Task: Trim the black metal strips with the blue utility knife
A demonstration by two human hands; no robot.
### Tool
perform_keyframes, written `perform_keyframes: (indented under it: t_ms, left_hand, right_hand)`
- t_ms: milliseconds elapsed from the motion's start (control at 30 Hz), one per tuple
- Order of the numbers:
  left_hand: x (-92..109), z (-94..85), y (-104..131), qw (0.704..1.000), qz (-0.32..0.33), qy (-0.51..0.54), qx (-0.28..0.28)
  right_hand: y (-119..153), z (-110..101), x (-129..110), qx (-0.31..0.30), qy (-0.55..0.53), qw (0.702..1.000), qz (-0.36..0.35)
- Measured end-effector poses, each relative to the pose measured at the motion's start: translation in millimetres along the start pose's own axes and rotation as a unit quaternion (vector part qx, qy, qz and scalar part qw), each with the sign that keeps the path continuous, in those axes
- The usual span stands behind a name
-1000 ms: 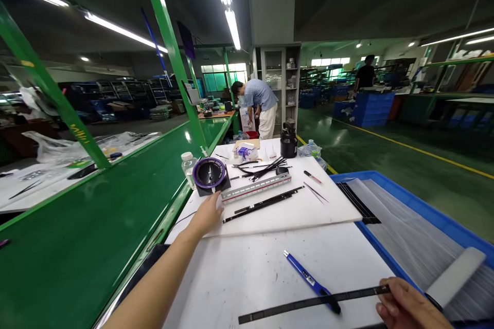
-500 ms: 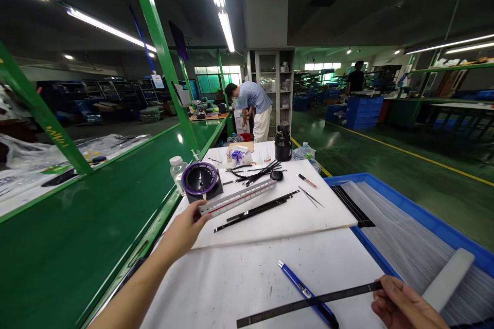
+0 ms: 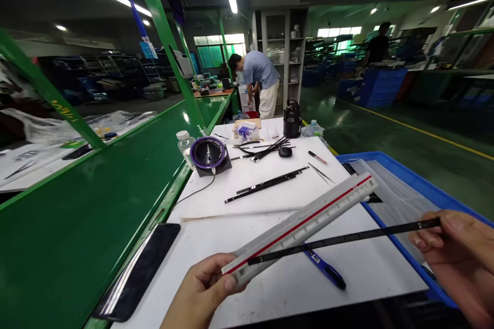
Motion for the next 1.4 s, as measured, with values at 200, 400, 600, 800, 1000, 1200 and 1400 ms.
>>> perform_keyframes:
  t_ms: [200,400,600,800,1000,1200,1400]
  left_hand:
    - [-6.0,4.9,-5.4,1.0,-0.005,0.021,-0.02]
    - [-4.0,10.6,-1.1,0.999,-0.012,0.018,0.046]
    - [-14.8,5.8,-3.2,0.998,-0.005,0.006,0.066]
    - [-23.2,10.1,-4.0,0.995,-0.004,0.068,0.07]
    - [-15.2,18.3,1.5,0.99,-0.002,0.1,0.1]
    - [-11.3,20.3,3.4,0.988,0.003,0.109,0.113]
    - [-9.3,24.6,0.8,0.984,-0.013,0.119,0.131]
  right_hand:
    - [14.2,18.0,-20.3,-0.001,0.04,0.997,-0.071]
    - [19.1,34.4,-18.1,0.004,0.062,0.996,-0.065]
    - [12.5,50.8,-16.1,-0.005,0.084,0.996,-0.001]
    - [6.4,57.7,-14.2,-0.013,0.112,0.994,-0.012]
    - [3.5,56.6,-13.8,-0.014,0.128,0.991,-0.024]
    - [4.4,60.1,-14.0,-0.017,0.132,0.99,-0.039]
    - [1.4,65.0,-13.0,0.01,0.21,0.971,-0.113]
Point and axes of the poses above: each hand's wrist, its own y-axis away from the middle knuckle, its own z-axis out of the palm, x = y × z, the point moved 2 cm from there along -y, towards the middle knuckle, and after that the axes turned 5 degrees about z, right-handed, at the moved point
